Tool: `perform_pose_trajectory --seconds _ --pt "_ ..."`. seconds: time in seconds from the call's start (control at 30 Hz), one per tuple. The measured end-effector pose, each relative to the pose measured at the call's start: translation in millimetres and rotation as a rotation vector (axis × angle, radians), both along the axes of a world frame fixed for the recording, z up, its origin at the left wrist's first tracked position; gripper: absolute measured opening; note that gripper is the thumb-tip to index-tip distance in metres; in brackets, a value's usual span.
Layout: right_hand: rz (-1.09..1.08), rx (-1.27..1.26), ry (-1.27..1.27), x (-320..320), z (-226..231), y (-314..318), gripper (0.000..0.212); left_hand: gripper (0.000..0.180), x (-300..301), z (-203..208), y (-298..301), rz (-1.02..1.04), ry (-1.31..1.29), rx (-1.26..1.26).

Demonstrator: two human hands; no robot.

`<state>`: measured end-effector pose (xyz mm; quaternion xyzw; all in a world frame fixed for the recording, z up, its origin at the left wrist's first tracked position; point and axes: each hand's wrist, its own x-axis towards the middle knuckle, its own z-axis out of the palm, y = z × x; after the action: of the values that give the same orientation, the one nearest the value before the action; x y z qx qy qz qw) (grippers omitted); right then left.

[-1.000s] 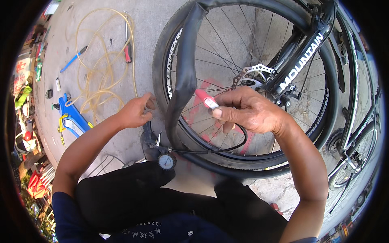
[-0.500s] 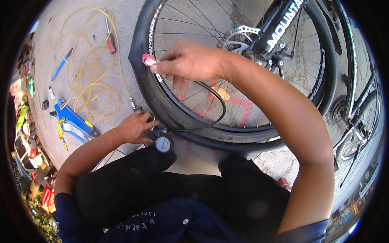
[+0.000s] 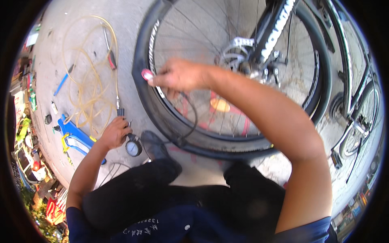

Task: The person removes the inner tube from a bicycle tire, inflates it with a pump to check for leaks, and then reinserts the tube into the tire with assistance from another person.

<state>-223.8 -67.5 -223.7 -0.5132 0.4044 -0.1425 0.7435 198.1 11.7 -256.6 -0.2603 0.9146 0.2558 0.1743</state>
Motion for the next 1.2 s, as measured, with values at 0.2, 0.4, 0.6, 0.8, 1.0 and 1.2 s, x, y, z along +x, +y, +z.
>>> perform_pose_trajectory --seconds 0.2,0.4,0.6,0.8,1.0,1.2 --pt "-0.045 0.002 0.019 28 -20 -5 0.056 0.027 31 -6 2 0.006 -0.231 0.002" --pt "-0.143 0.08 0.01 58 -27 -6 0.049 0.027 -17 2 -17 0.246 -0.318 0.116" --pt "-0.098 0.031 0.052 50 -16 -4 0.049 0.021 -74 34 -96 0.601 0.15 0.022" --pt "-0.052 -0.041 0.14 38 12 15 0.051 0.044 -136 37 -143 0.924 0.517 0.013" --pt "0.022 -0.267 0.183 35 37 45 0.051 0.053 -192 38 -160 0.931 0.638 0.015" --pt "-0.017 -0.396 0.192 23 39 61 0.051 0.053 -214 48 -149 0.858 0.558 -0.07"
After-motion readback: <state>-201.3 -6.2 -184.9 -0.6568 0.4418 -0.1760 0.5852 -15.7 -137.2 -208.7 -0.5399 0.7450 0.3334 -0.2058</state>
